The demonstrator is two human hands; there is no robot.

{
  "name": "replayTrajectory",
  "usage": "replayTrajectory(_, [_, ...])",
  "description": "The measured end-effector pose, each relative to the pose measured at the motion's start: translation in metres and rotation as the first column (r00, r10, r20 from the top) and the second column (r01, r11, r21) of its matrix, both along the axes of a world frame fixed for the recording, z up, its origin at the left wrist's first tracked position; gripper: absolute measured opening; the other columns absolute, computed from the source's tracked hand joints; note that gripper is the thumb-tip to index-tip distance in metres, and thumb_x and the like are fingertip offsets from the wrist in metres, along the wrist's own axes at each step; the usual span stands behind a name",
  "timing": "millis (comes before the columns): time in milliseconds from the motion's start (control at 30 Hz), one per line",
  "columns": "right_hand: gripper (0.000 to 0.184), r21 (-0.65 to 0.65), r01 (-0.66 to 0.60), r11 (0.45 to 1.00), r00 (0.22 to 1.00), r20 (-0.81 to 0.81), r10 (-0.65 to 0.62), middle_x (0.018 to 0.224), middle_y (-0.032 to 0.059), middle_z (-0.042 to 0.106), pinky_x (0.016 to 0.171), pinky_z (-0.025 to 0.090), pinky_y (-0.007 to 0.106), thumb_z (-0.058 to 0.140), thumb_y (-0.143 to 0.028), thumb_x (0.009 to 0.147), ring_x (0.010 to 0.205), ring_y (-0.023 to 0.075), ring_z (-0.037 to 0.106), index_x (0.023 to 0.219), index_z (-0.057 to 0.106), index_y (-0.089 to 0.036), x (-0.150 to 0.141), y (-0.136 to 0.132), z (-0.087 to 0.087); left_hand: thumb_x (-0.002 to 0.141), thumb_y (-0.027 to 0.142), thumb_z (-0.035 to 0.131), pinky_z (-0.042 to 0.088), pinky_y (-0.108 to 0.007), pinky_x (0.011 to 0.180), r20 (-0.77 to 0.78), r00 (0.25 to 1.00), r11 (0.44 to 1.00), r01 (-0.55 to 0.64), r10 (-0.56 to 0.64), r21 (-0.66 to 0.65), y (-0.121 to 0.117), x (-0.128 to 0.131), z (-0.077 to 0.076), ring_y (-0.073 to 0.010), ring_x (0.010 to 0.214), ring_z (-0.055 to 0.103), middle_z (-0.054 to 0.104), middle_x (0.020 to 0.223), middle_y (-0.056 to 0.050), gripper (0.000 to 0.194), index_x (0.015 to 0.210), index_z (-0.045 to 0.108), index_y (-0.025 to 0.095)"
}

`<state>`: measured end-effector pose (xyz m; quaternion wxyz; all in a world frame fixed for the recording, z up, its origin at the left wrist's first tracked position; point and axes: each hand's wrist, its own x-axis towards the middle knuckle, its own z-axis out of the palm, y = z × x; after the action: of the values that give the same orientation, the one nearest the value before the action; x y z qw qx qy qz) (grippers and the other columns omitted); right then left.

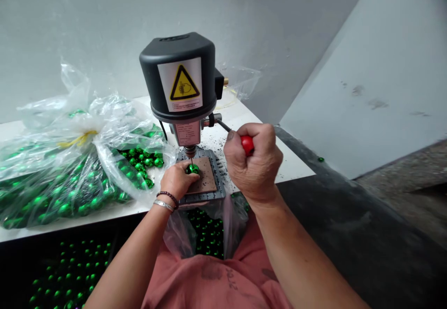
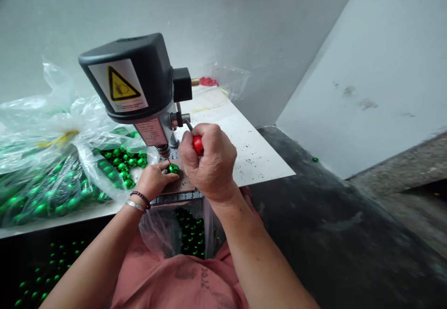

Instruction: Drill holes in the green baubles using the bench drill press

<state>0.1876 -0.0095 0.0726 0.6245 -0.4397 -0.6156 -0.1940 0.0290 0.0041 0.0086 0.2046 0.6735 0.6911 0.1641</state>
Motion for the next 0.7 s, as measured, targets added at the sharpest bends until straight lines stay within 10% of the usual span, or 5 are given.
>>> replayTrajectory(700, [0.012, 0.013, -0.030, 0.999, 0.992, -0.120, 0.031, 0.067, -0.0035, 0.047, 0.050, 0.037, 0.020, 0.051, -0.015, 0.074, 0.056, 0.0054, 0.045, 0.083, 0.044, -0.019, -0.009, 0.003, -0.038, 0.066, 0.035, 0.066, 0.041, -0.025, 0.068, 0.073, 0.996, 0.999, -0.044, 0.045, -0.007, -0.005, 0.002, 0.001, -0.0187, 0.079, 0.060, 0.070, 0.088, -0.004, 0.027, 0.090, 0.070, 0.025])
